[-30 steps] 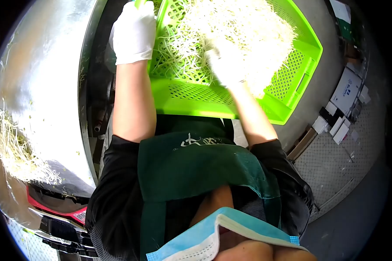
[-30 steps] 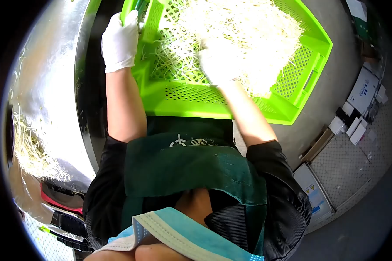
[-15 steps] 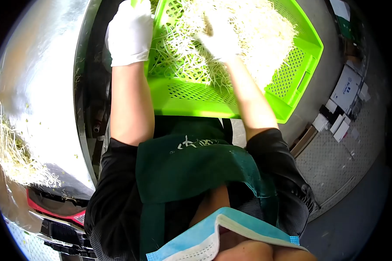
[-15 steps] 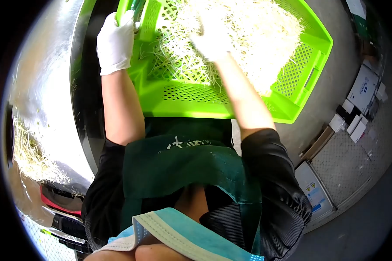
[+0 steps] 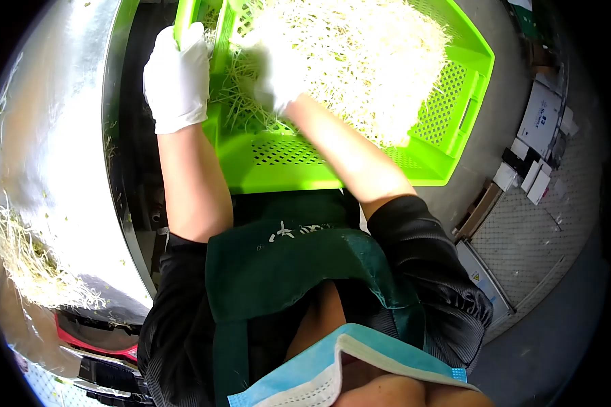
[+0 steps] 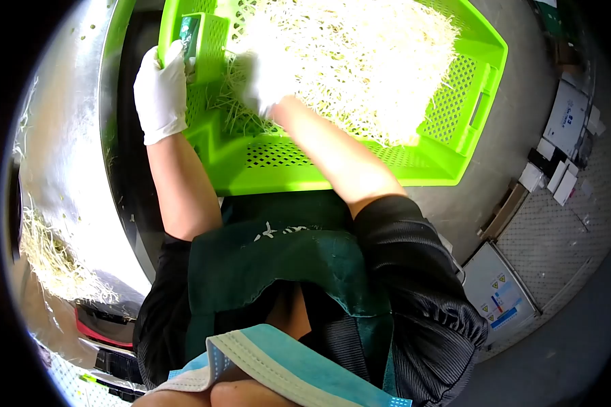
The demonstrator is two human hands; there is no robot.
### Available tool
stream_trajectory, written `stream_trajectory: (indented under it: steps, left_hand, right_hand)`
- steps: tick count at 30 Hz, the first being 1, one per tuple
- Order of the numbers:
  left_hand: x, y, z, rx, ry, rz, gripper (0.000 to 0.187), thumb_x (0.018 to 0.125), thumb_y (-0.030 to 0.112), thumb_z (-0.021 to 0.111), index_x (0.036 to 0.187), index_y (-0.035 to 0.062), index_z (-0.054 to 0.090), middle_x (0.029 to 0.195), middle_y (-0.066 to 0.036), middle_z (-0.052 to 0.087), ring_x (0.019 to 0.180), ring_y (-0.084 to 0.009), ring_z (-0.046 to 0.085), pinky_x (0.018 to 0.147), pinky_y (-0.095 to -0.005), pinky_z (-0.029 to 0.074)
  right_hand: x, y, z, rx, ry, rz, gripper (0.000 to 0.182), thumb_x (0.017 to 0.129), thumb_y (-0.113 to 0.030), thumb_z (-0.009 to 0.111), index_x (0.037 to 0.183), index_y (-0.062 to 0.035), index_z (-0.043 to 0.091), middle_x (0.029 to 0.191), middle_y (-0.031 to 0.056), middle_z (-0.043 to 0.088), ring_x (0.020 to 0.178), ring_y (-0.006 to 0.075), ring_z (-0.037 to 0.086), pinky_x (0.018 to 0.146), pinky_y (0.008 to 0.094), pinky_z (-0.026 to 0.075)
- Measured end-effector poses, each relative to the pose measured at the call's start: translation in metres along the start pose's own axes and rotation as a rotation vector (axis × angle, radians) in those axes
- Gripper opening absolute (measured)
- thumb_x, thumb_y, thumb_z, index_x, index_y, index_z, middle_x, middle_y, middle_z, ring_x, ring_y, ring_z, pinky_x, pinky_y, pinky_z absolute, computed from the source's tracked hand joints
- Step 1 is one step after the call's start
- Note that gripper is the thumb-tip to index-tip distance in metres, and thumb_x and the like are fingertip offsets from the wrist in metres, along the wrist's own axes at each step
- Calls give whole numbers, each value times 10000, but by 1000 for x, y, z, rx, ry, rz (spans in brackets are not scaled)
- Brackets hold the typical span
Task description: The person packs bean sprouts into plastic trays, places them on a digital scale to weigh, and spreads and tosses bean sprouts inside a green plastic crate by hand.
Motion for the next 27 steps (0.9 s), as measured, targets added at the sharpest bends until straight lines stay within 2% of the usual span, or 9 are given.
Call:
stream_trajectory:
  steps: [2, 5, 7, 11, 14, 16, 20, 22, 27]
  left_hand:
    - [-3, -1, 1, -25, 31, 51, 294, 851, 336, 557, 913, 58, 629, 757, -171, 651, 719, -356, 636, 675, -403, 509]
    - [-3, -6, 3, -63, 60, 97, 297, 848, 334, 553, 920, 57, 632, 757, -174, 650, 718, -358, 635, 670, -398, 508]
    - [-3, -4, 3, -83, 61, 97, 292, 845, 327, 554, 920, 57, 632, 757, -176, 650, 718, -358, 634, 668, -397, 507]
    - [-1, -3, 2, -80, 33, 55, 274, 838, 310, 560, 906, 55, 633, 755, -186, 643, 712, -366, 631, 655, -399, 502]
    - [-4, -2, 1, -66, 40, 74, 283, 845, 317, 551, 909, 54, 632, 753, -193, 639, 712, -372, 629, 653, -402, 502]
    - [-4, -1, -1, 7, -2, 43, 321, 879, 334, 567, 992, 43, 643, 722, -58, 633, 618, -108, 558, 611, -254, 449]
    - [-5, 6, -5, -30, -14, -19, 331, 878, 345, 555, 983, 42, 640, 717, -82, 624, 633, -154, 570, 632, -290, 458]
    - [-5, 4, -5, -31, -4, -9, 332, 877, 344, 557, 978, 39, 639, 712, -86, 623, 631, -153, 570, 633, -288, 458]
    - [-3, -3, 0, -40, 35, 85, 342, 879, 353, 564, 959, 30, 640, 696, -67, 618, 589, -132, 550, 581, -278, 449]
  right_hand:
    - [-55, -24, 16, -278, -44, -342, 631, 792, -370, 661, 1339, -136, 449, 1447, 130, 346, 1324, 307, 344, 1042, 415, 377]
    - [-73, -13, -27, 157, -236, -100, 613, 798, -288, 631, 1367, -188, 427, 1394, 131, 432, 1320, 304, 358, 1061, 395, 360]
    - [-64, 24, -61, 13, 93, -88, 634, 795, -283, 621, 1382, -179, 406, 1416, 130, 406, 1327, 307, 348, 1061, 394, 354]
    - [-58, 105, -25, -224, 376, -158, 598, 800, -330, 615, 1351, -165, 453, 1377, 121, 459, 1282, 280, 420, 1032, 384, 378]
    - [-103, 80, -12, -404, 250, -428, 597, 811, -380, 605, 1340, -139, 465, 1349, 131, 485, 1261, 266, 447, 1035, 372, 367]
    - [-100, 54, -40, -171, -390, 94, 605, 820, -401, 605, 1334, -114, 466, 1335, 156, 490, 1256, 278, 446, 1047, 362, 348]
    - [-19, 51, -65, -161, 398, -163, 496, 831, -346, 599, 1232, -62, 528, 1208, 175, 564, 1105, 318, 544, 961, 377, 432]
    - [15, 27, -53, -242, 399, -212, 471, 801, -286, 628, 1203, -56, 540, 1178, 189, 568, 1064, 329, 559, 921, 387, 459]
    - [-54, -29, 1, -87, -81, -292, 520, 828, -145, 542, 1333, -92, 426, 1281, 203, 513, 1154, 324, 524, 996, 385, 407]
Point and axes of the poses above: each hand's wrist, its own x-axis towards the middle knuckle, its own z-axis out of the palm, y = z × x, the point moved 2 cm from there along x, towards the middle knuckle
